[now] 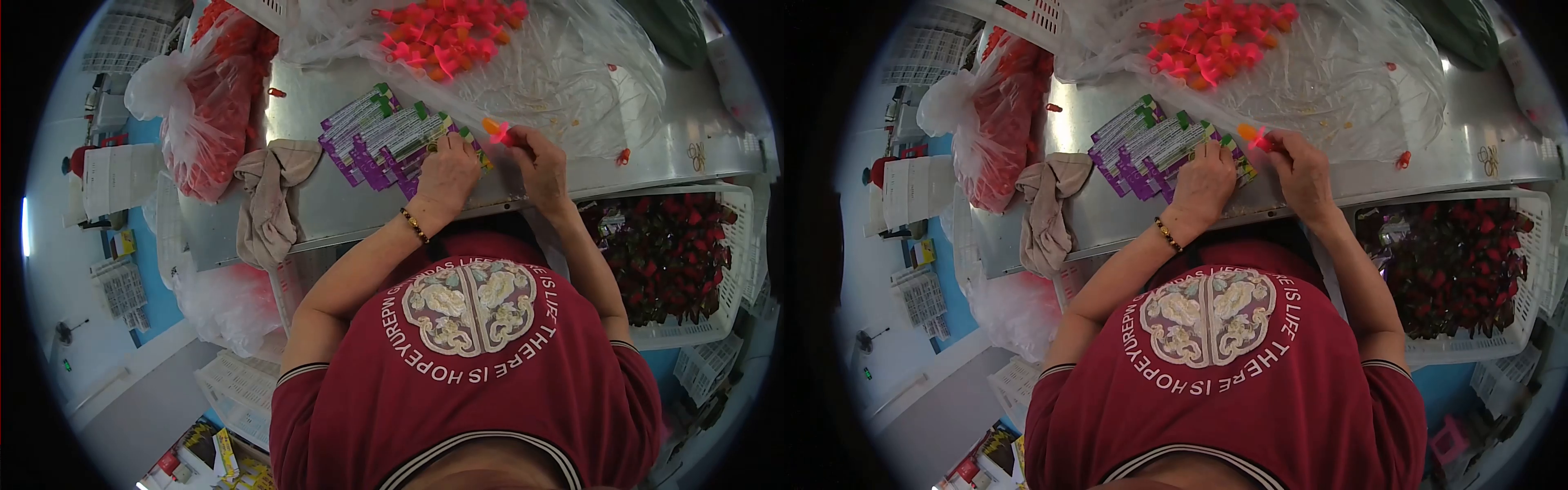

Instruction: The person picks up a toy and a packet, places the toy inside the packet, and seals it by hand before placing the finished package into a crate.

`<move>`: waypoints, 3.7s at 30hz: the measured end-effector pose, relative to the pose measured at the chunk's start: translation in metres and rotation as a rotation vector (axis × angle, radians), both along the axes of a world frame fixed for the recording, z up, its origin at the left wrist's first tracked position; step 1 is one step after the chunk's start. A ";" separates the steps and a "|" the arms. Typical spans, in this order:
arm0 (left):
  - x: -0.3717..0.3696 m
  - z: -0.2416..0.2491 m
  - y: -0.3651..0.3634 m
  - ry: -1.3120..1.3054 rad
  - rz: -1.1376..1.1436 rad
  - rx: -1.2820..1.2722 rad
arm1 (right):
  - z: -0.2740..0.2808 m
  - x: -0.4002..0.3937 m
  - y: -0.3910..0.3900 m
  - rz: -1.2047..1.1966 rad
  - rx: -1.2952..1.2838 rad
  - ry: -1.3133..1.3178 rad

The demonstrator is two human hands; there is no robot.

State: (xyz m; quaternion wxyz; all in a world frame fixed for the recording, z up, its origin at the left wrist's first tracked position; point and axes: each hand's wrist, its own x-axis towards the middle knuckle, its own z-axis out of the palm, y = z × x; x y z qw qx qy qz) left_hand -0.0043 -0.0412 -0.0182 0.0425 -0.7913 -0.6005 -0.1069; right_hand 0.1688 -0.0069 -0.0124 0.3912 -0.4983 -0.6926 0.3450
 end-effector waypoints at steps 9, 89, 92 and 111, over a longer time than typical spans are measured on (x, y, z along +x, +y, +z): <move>-0.005 -0.002 0.017 0.042 -0.043 0.041 | -0.021 -0.010 0.017 0.065 -0.267 0.215; -0.033 -0.015 -0.002 -0.787 0.188 0.103 | -0.011 -0.032 0.006 0.128 0.020 -0.268; -0.033 -0.015 -0.001 -0.793 0.193 0.086 | -0.008 -0.025 0.006 0.182 0.140 -0.390; -0.030 -0.016 -0.001 -0.723 0.146 0.124 | -0.007 -0.030 0.012 0.068 -0.170 -0.160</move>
